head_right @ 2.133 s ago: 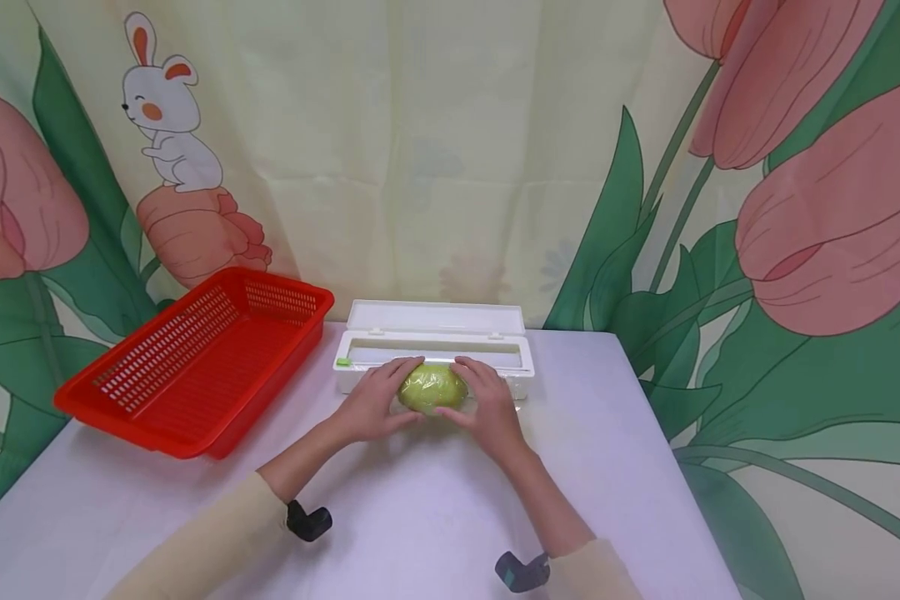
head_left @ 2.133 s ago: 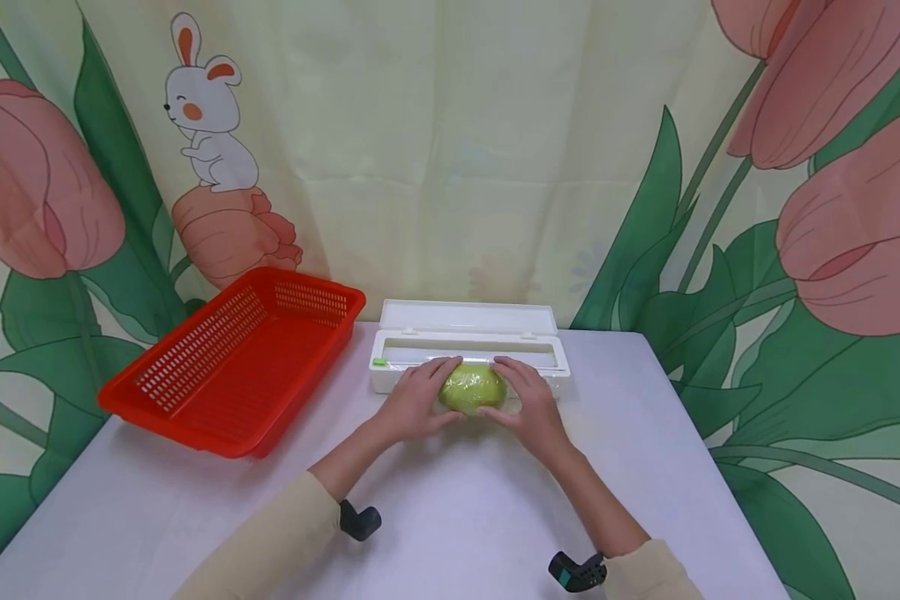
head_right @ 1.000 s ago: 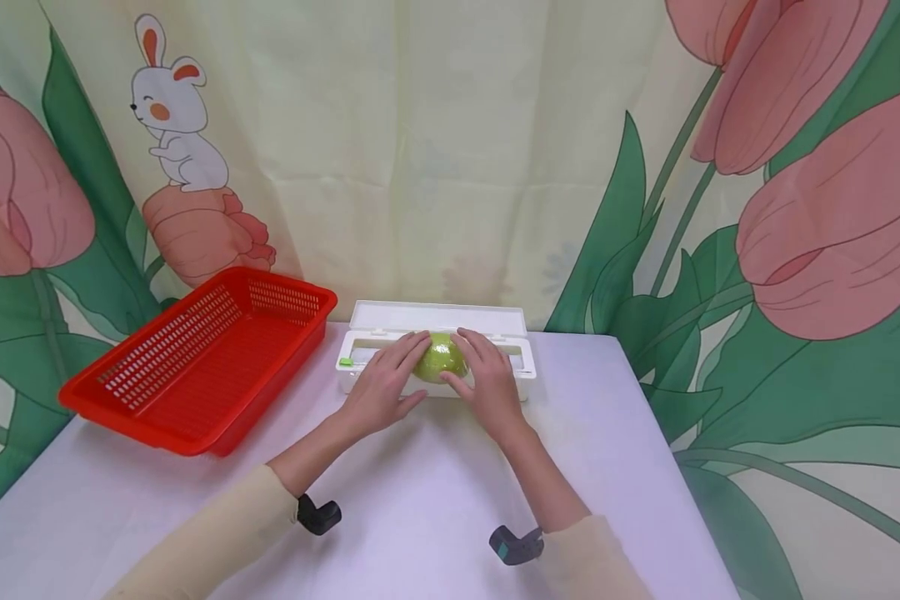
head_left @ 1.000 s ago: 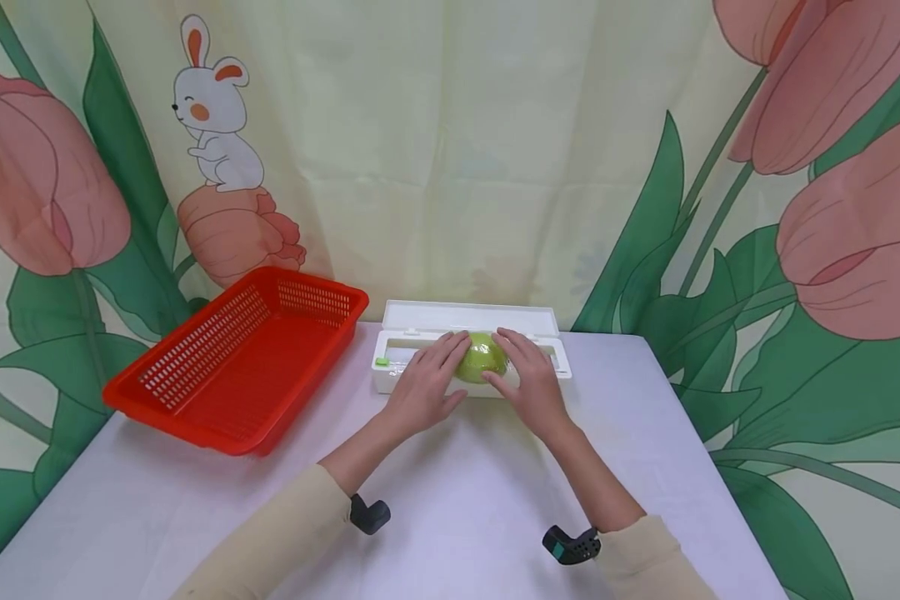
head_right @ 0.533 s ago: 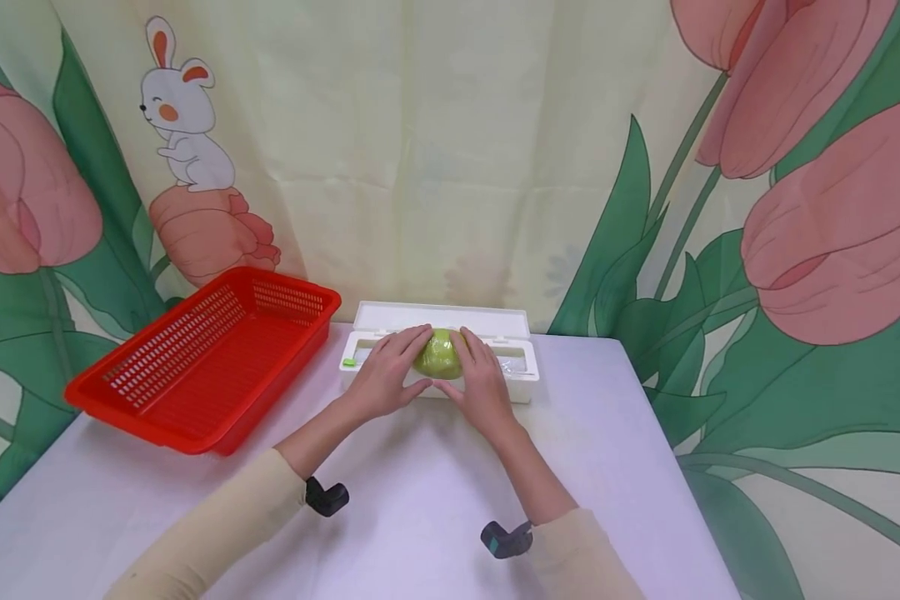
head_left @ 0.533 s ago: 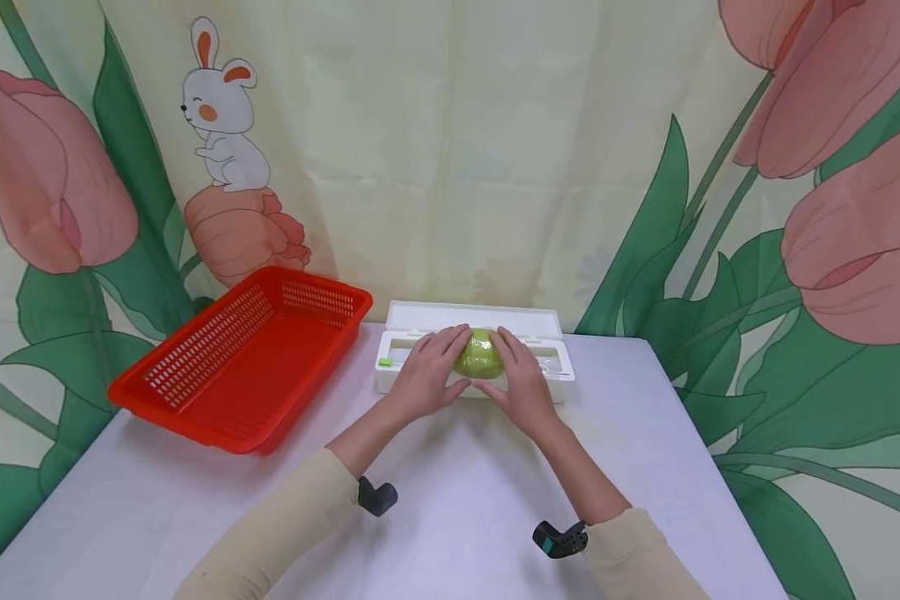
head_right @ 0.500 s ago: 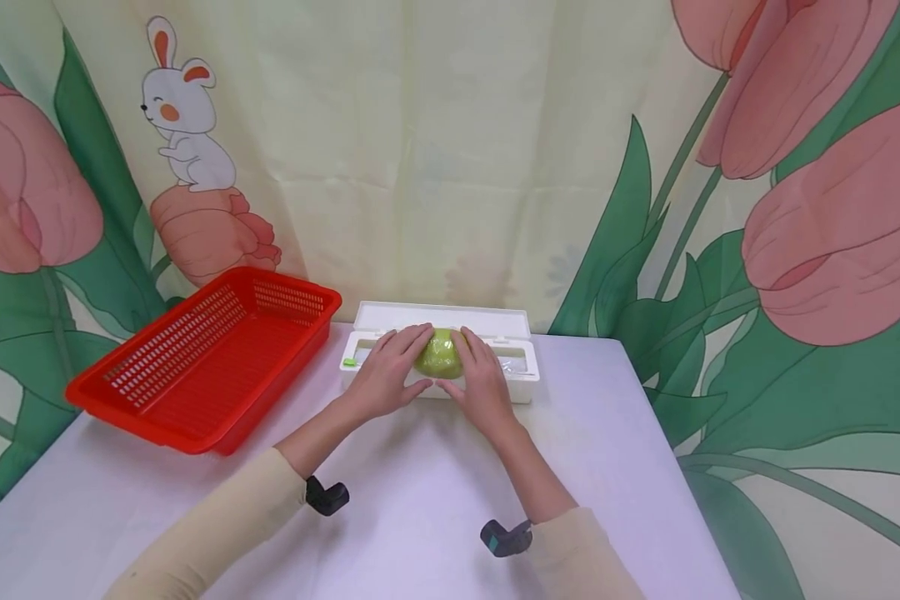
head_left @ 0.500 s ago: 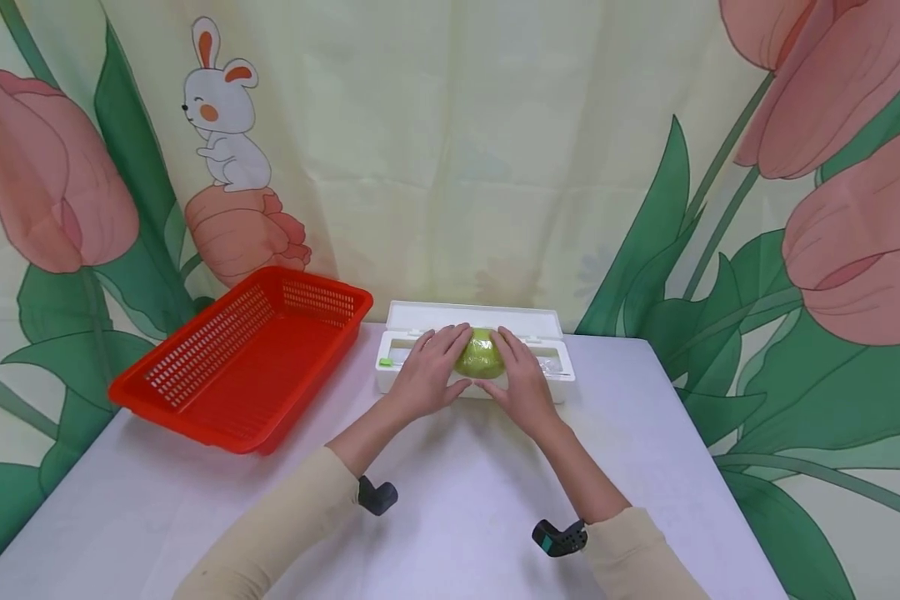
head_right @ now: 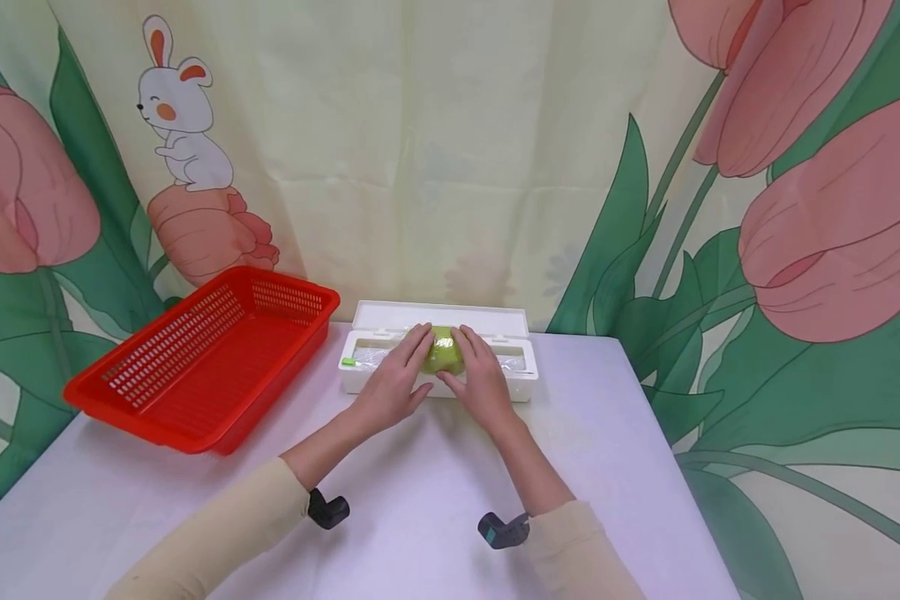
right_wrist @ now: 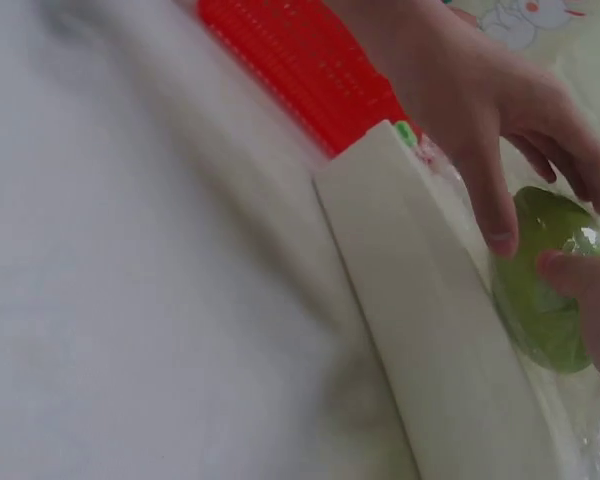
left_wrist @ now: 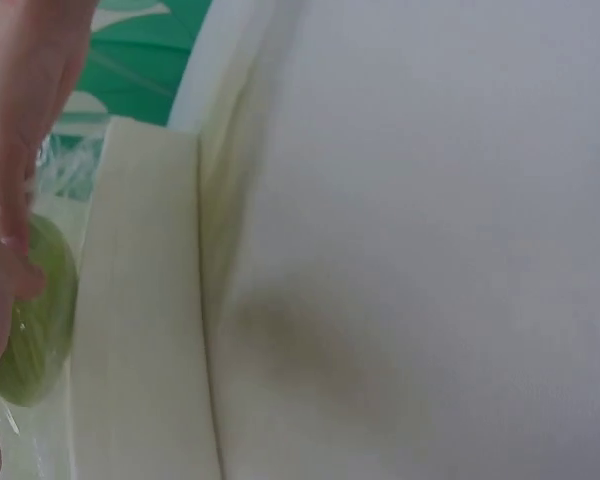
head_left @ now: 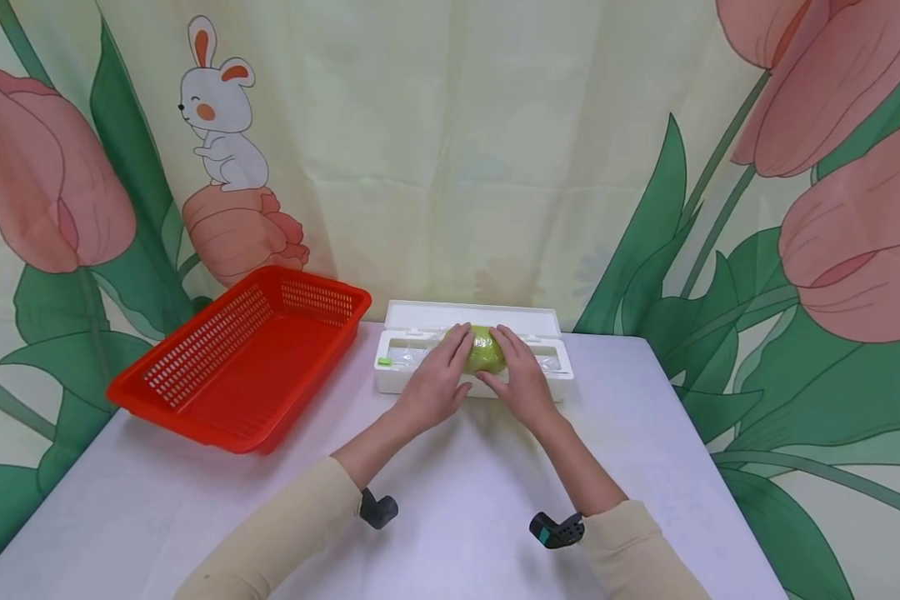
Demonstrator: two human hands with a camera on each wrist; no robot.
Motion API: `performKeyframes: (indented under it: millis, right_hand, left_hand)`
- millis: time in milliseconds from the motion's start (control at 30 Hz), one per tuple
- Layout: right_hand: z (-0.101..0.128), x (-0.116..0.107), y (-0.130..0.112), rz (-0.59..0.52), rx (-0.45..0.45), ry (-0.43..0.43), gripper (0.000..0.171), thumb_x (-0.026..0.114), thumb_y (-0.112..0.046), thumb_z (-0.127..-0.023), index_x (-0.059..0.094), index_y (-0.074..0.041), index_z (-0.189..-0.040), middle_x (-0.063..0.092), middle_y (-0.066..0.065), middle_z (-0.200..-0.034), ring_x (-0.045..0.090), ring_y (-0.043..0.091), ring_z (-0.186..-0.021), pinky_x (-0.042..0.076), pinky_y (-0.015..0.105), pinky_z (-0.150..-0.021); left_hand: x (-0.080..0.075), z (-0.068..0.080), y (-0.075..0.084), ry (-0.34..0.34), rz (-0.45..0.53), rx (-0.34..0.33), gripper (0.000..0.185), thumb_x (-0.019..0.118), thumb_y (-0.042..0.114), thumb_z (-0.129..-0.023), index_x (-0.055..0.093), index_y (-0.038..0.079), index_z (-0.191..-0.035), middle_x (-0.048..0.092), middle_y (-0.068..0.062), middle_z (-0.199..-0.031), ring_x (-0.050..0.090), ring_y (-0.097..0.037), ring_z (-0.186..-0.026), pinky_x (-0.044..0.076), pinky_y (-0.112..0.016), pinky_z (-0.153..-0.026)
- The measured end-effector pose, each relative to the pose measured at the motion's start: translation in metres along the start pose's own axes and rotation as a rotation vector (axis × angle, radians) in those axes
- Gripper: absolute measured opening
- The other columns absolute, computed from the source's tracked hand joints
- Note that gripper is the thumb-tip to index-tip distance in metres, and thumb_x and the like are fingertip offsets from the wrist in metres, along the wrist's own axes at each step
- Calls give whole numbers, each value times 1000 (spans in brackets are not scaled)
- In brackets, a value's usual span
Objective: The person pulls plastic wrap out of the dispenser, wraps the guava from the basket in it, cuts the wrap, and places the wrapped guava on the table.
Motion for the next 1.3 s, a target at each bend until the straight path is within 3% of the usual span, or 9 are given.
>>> performKeyframes:
  millis: [200, 400, 600, 833, 967, 1067, 1300]
  right_hand:
    - [1, 3, 2, -11, 8, 2, 75, 74, -29, -76, 36, -15, -139, 37, 6, -144, 38, 25, -131, 40, 40, -103]
    - [2, 7, 7, -61, 11, -6, 77, 74, -30, -75, 34, -20, -140, 36, 3, -145, 36, 22, -133, 38, 40, -104]
    - [3, 10, 11, -105, 5, 3, 79, 76, -31, -73, 35, -23, -140, 32, 2, -147, 33, 24, -135, 36, 44, -106]
    - [6, 16, 18, -167, 78, -16, 84, 75, -30, -73, 28, -29, -142, 30, 3, -147, 34, 24, -134, 37, 45, -104]
    - [7, 20, 23, -223, 100, -5, 93, 76, -31, -73, 19, -25, -146, 33, 3, -147, 34, 21, -134, 34, 43, -108]
    - [7, 22, 29, -259, 170, -1, 96, 75, -33, -73, 15, -20, -147, 34, 8, -146, 35, 23, -134, 32, 42, -109]
    - [7, 23, 35, -244, 213, 8, 87, 72, -36, -76, 23, -14, -145, 36, 10, -145, 36, 26, -133, 33, 43, -108]
  left_hand:
    - [8, 0, -16, 12, -42, -45, 92, 78, 30, -69, 27, 3, -141, 32, -12, -145, 29, -27, -136, 25, -42, -112]
    - [18, -2, -27, -16, -57, -95, 98, 78, 39, -67, 25, 4, -142, 35, -10, -144, 31, -25, -134, 25, -45, -112]
    - [22, -2, -33, -6, 19, -130, 96, 79, 39, -65, 29, 7, -140, 37, -10, -141, 37, -23, -130, 34, -43, -107]
    - [27, -4, -37, -24, 130, -183, 91, 78, 38, -68, 29, 11, -140, 39, -9, -139, 43, -24, -124, 42, -38, -101]
    - [28, -3, -40, -34, 220, -231, 93, 77, 35, -70, 25, 10, -142, 39, -7, -139, 47, -23, -122, 43, -36, -100]
    - [29, -2, -42, -44, 274, -272, 92, 76, 35, -72, 24, 9, -142, 38, -6, -140, 48, -23, -121, 44, -36, -99]
    - [31, -1, -45, -36, 257, -315, 88, 75, 36, -74, 25, 11, -142, 40, -4, -139, 52, -23, -115, 47, -37, -94]
Point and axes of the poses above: each hand's wrist, its own z-axis away from the middle knuckle, its own x-axis out of the palm, y = z × x, the point moved 7 cm from there along -z, towards the middle knuckle
